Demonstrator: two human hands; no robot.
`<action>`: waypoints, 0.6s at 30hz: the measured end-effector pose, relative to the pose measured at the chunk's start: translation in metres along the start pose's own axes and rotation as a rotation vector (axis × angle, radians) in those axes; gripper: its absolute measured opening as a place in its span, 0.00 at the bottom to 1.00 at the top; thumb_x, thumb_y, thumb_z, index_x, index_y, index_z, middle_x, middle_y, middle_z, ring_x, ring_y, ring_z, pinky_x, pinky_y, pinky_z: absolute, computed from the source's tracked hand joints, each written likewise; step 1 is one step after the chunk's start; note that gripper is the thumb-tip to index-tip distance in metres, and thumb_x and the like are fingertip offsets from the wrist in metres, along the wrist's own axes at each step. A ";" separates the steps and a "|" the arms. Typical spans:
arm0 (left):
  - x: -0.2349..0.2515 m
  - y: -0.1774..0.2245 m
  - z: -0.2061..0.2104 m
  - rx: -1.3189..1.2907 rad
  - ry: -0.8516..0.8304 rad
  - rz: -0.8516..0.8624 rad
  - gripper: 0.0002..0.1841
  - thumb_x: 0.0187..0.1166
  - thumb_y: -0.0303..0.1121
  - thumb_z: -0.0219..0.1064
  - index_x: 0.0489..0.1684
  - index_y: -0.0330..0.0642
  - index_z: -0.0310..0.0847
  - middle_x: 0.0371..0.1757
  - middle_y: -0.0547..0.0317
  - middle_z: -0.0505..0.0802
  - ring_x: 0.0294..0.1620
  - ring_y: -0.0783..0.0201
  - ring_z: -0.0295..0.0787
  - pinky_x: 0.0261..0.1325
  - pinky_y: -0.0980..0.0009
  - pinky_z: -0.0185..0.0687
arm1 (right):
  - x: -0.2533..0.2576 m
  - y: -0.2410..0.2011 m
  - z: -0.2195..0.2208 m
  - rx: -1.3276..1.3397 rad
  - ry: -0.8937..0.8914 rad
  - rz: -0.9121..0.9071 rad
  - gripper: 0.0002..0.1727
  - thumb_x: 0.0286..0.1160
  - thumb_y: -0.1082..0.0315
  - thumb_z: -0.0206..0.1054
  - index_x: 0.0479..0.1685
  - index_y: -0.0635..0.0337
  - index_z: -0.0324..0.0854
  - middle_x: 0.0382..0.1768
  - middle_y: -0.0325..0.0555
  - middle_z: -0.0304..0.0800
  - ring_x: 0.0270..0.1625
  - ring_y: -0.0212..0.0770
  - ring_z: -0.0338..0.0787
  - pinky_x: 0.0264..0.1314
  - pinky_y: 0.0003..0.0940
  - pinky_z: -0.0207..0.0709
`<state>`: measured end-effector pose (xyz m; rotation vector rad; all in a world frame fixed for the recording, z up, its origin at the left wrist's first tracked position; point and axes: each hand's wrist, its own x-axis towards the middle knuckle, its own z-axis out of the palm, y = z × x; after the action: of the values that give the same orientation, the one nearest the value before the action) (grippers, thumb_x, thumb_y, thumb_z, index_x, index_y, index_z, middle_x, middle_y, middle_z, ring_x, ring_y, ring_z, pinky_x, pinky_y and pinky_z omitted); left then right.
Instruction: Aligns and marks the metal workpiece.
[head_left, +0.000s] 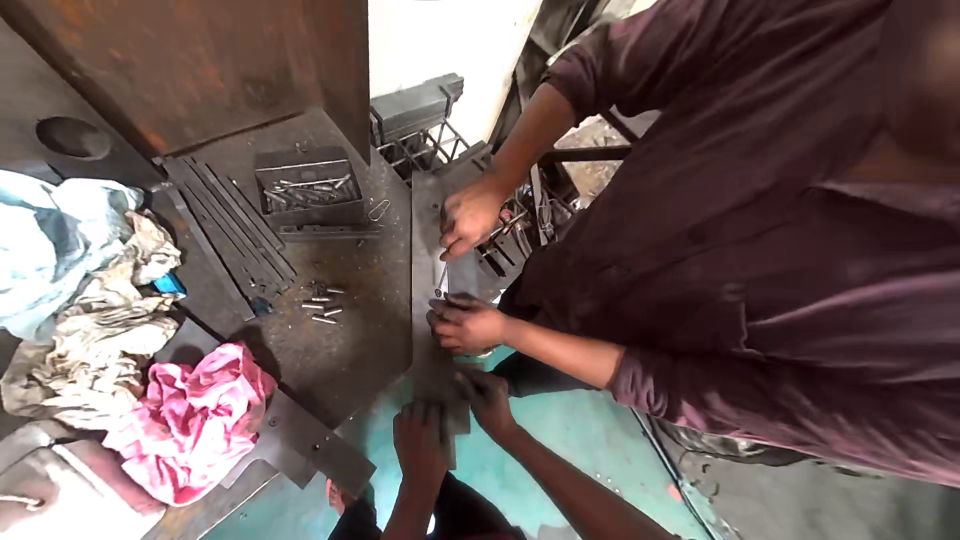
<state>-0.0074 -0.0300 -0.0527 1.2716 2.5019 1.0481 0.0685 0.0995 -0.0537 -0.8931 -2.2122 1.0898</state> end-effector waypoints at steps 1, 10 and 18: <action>0.002 0.003 -0.003 0.006 -0.061 -0.011 0.09 0.73 0.28 0.70 0.43 0.33 0.95 0.49 0.37 0.96 0.54 0.33 0.92 0.58 0.38 0.83 | 0.005 -0.006 -0.006 0.036 0.007 -0.019 0.19 0.79 0.66 0.65 0.19 0.68 0.82 0.15 0.44 0.79 0.18 0.34 0.79 0.24 0.32 0.77; 0.021 0.010 -0.026 0.167 -0.579 0.099 0.20 0.78 0.17 0.59 0.67 0.29 0.84 0.72 0.38 0.87 0.77 0.39 0.81 0.79 0.50 0.74 | 0.133 -0.065 -0.042 -0.206 0.014 0.230 0.21 0.75 0.67 0.71 0.62 0.74 0.83 0.56 0.66 0.90 0.56 0.59 0.91 0.63 0.57 0.81; 0.019 0.015 -0.016 0.107 -0.385 0.021 0.13 0.77 0.21 0.64 0.54 0.32 0.92 0.61 0.41 0.93 0.68 0.40 0.87 0.72 0.53 0.80 | 0.190 -0.063 -0.029 0.086 -0.271 0.572 0.20 0.76 0.81 0.67 0.68 0.75 0.76 0.60 0.65 0.86 0.61 0.51 0.88 0.69 0.47 0.79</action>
<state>-0.0159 -0.0176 -0.0278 1.3786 2.2763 0.6064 -0.0568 0.2257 0.0437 -1.4662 -2.1463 1.6329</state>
